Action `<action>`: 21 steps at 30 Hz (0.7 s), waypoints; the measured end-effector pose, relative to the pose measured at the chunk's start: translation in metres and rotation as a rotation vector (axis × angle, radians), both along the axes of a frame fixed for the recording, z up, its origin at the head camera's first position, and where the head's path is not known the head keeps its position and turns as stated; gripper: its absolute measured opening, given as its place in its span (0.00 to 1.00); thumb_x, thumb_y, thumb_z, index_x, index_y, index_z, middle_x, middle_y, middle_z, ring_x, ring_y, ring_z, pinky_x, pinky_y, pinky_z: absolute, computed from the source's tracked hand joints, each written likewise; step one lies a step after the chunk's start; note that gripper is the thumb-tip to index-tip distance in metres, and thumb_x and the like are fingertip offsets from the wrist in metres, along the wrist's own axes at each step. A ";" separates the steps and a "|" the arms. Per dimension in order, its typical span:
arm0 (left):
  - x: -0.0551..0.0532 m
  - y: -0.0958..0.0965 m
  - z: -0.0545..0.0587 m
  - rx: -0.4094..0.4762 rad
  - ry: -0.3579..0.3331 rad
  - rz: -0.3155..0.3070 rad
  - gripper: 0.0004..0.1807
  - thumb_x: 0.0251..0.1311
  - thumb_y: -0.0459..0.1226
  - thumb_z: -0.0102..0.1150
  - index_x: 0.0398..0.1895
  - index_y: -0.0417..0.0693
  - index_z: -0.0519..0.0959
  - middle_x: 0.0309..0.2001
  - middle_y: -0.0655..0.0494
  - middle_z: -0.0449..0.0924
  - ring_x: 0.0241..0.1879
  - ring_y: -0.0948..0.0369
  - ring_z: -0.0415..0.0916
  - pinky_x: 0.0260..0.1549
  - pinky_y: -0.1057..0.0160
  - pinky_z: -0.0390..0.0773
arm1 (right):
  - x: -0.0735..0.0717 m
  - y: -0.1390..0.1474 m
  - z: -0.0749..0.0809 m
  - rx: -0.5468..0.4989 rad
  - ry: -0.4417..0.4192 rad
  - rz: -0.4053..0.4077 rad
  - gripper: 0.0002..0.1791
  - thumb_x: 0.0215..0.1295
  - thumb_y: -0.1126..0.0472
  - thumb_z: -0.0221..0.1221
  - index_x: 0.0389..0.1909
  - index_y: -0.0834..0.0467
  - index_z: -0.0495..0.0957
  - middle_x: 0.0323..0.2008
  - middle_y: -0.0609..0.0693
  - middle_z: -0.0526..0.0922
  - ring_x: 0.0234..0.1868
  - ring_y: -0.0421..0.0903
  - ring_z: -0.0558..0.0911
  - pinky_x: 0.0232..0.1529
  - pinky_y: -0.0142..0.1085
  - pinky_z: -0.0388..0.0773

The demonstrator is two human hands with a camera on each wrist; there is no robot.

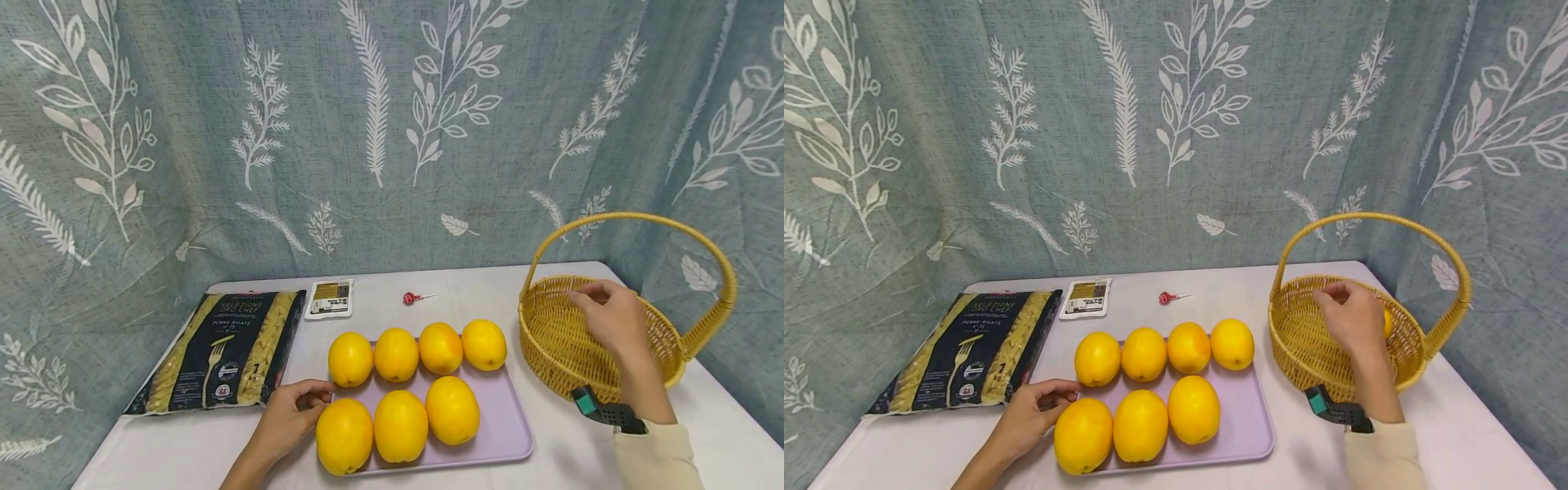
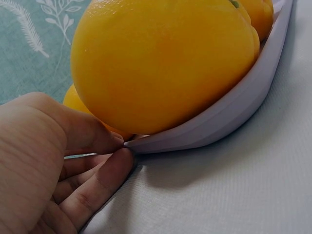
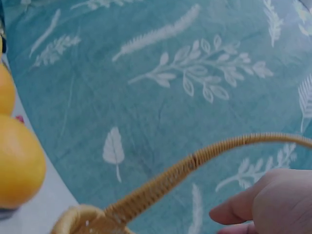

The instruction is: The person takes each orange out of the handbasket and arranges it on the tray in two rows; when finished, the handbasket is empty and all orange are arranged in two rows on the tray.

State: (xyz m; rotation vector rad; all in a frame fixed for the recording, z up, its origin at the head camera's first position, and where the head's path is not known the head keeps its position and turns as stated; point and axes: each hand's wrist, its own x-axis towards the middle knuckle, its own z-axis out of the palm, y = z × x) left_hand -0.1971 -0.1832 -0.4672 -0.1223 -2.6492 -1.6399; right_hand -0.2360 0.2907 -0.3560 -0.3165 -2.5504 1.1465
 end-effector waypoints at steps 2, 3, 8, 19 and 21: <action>0.000 0.000 0.000 0.002 0.001 -0.001 0.14 0.55 0.24 0.67 0.45 0.40 0.87 0.35 0.54 0.83 0.33 0.62 0.77 0.37 0.67 0.79 | -0.002 0.005 -0.003 0.001 0.004 -0.024 0.26 0.75 0.47 0.53 0.56 0.66 0.77 0.51 0.65 0.78 0.48 0.60 0.76 0.39 0.45 0.71; 0.000 0.000 0.000 0.002 0.001 0.000 0.14 0.55 0.24 0.67 0.45 0.40 0.87 0.36 0.54 0.83 0.33 0.62 0.77 0.37 0.67 0.79 | -0.003 0.007 -0.005 0.000 0.006 -0.036 0.26 0.75 0.47 0.53 0.56 0.66 0.77 0.52 0.65 0.78 0.49 0.60 0.76 0.39 0.46 0.72; 0.000 0.000 0.000 0.003 -0.003 0.007 0.14 0.54 0.23 0.67 0.45 0.41 0.87 0.35 0.54 0.83 0.33 0.62 0.77 0.37 0.67 0.79 | -0.006 0.016 -0.010 0.010 0.009 -0.083 0.25 0.75 0.49 0.54 0.58 0.66 0.76 0.56 0.68 0.76 0.57 0.66 0.73 0.48 0.56 0.70; 0.000 -0.002 0.000 0.003 -0.004 -0.008 0.14 0.55 0.25 0.67 0.46 0.40 0.86 0.36 0.53 0.83 0.33 0.61 0.77 0.37 0.67 0.79 | -0.014 0.037 -0.022 0.069 -0.053 -0.122 0.32 0.75 0.55 0.51 0.71 0.71 0.63 0.69 0.76 0.63 0.68 0.75 0.61 0.64 0.67 0.60; 0.000 -0.002 0.000 0.004 -0.005 -0.012 0.14 0.56 0.25 0.67 0.46 0.39 0.86 0.36 0.53 0.83 0.33 0.61 0.77 0.37 0.67 0.79 | -0.015 0.040 -0.025 0.076 -0.066 -0.115 0.33 0.74 0.57 0.51 0.73 0.71 0.59 0.69 0.77 0.60 0.69 0.76 0.60 0.64 0.68 0.60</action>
